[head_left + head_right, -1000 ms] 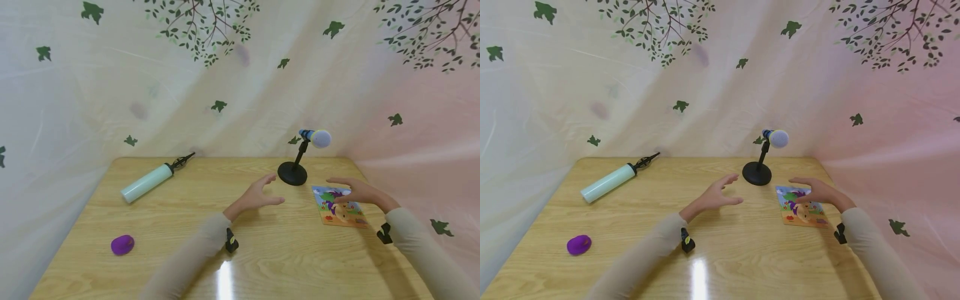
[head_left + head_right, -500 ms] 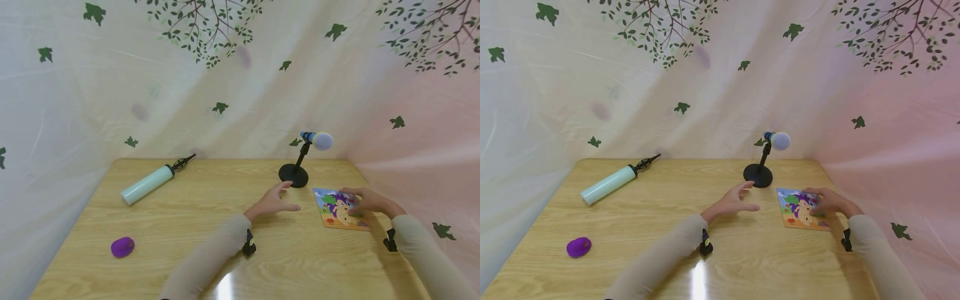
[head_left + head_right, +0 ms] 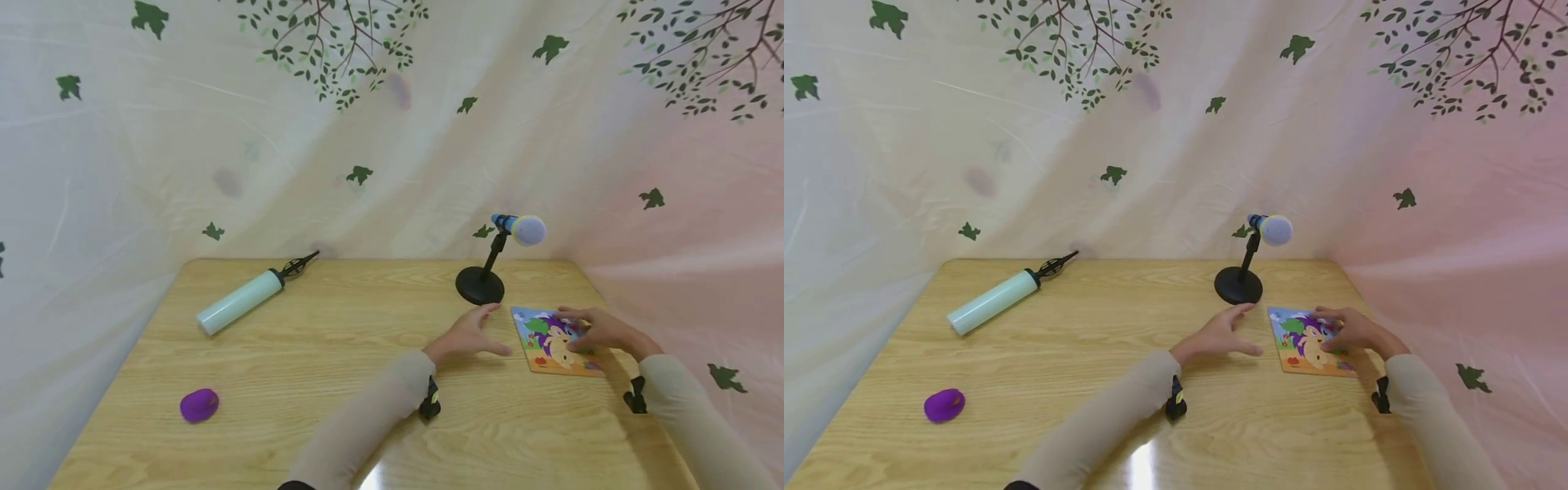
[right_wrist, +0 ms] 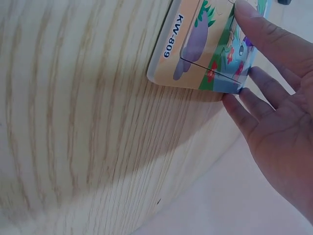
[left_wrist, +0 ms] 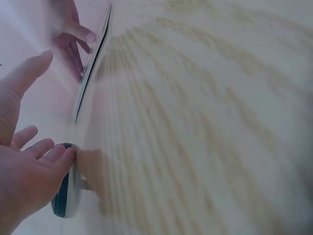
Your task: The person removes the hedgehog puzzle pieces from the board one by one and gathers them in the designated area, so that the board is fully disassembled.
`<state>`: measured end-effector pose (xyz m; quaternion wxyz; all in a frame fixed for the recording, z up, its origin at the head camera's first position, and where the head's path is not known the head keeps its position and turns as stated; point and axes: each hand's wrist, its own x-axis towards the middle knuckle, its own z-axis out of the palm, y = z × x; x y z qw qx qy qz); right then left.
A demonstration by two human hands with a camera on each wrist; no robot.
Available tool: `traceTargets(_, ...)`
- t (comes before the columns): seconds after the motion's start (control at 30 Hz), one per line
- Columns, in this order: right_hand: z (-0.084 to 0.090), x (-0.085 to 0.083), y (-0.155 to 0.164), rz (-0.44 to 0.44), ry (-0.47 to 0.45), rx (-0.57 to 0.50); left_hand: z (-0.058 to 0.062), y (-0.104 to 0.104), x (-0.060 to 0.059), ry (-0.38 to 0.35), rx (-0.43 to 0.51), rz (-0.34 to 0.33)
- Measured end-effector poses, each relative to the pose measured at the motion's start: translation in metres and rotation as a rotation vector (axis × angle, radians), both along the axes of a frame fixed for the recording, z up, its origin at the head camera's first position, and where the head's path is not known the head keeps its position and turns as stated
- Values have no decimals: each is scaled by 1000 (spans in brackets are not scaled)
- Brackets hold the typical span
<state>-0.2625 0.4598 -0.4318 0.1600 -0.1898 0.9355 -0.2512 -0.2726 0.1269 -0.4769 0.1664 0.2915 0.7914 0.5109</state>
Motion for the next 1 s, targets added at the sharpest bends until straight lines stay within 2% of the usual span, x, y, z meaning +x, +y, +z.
traceTargets(0.3, -1, 1, -25, -21, 26, -16, -3, 7, 1, 86, -76, -9)
traceTargets(0.5, -6, 0, -45, -50, 19, -5, 3, 3, 3, 190, -234, -34)
traceTargets(0.77, -6, 4, -75, -40, 14, -31, 4, -16, 3, 291, -425, -86)
traceTargets(1.0, -8, 2, -97, -26, 19, -42, 9, -43, 6, 267, -490, -74)
